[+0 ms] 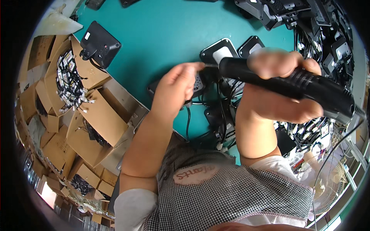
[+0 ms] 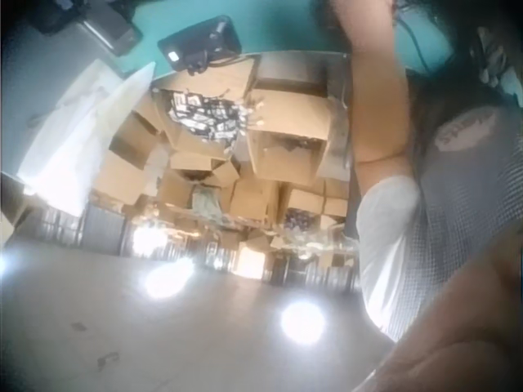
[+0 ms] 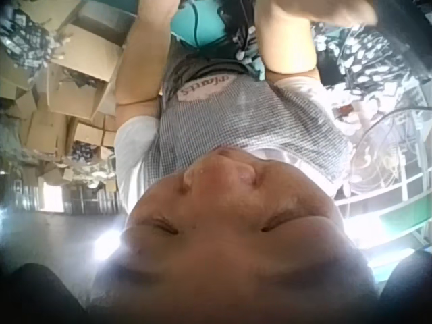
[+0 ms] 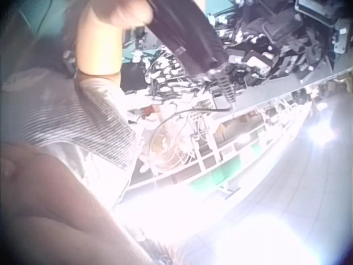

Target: The person uses a handheld electric screwdriver to fasten screws into the back of several small black electronic devices on a green workbench. The person picks up each device, secures it with the tool, and places it back on the table, repeating the process for multiple units.

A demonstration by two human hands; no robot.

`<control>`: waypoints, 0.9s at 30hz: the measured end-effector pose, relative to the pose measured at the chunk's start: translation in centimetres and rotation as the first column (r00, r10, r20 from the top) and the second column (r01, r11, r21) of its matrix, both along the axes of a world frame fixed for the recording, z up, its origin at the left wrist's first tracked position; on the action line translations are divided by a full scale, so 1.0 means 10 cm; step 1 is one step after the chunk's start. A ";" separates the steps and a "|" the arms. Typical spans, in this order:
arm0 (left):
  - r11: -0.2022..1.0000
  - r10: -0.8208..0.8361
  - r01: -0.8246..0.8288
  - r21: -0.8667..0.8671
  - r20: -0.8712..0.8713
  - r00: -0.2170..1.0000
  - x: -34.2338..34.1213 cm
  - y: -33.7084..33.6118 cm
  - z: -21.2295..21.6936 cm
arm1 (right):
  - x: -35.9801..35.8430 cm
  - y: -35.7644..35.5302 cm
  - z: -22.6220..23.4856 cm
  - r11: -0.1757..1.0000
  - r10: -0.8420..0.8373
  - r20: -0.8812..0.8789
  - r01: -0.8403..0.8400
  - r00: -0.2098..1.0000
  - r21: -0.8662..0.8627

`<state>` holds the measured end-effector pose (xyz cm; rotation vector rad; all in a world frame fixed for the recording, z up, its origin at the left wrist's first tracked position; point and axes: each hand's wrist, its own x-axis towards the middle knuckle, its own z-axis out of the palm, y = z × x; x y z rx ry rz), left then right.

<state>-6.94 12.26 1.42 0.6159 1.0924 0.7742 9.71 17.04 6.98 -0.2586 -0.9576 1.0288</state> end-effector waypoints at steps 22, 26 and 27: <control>0.998 0.060 -0.060 -0.005 0.274 0.960 -0.03 -0.50 0.10 | 0.01 -0.42 0.01 0.958 0.010 -0.177 -0.060 0.984 -0.282; 0.993 0.113 -0.092 -0.077 0.343 0.933 -0.06 -0.56 0.01 | 0.00 -0.45 -0.01 0.950 0.008 -0.179 -0.063 0.984 -0.305; 0.991 0.130 -0.110 -0.081 0.309 0.942 -0.05 -0.56 0.02 | 0.00 -0.45 0.00 0.948 -0.003 -0.183 -0.055 0.983 -0.312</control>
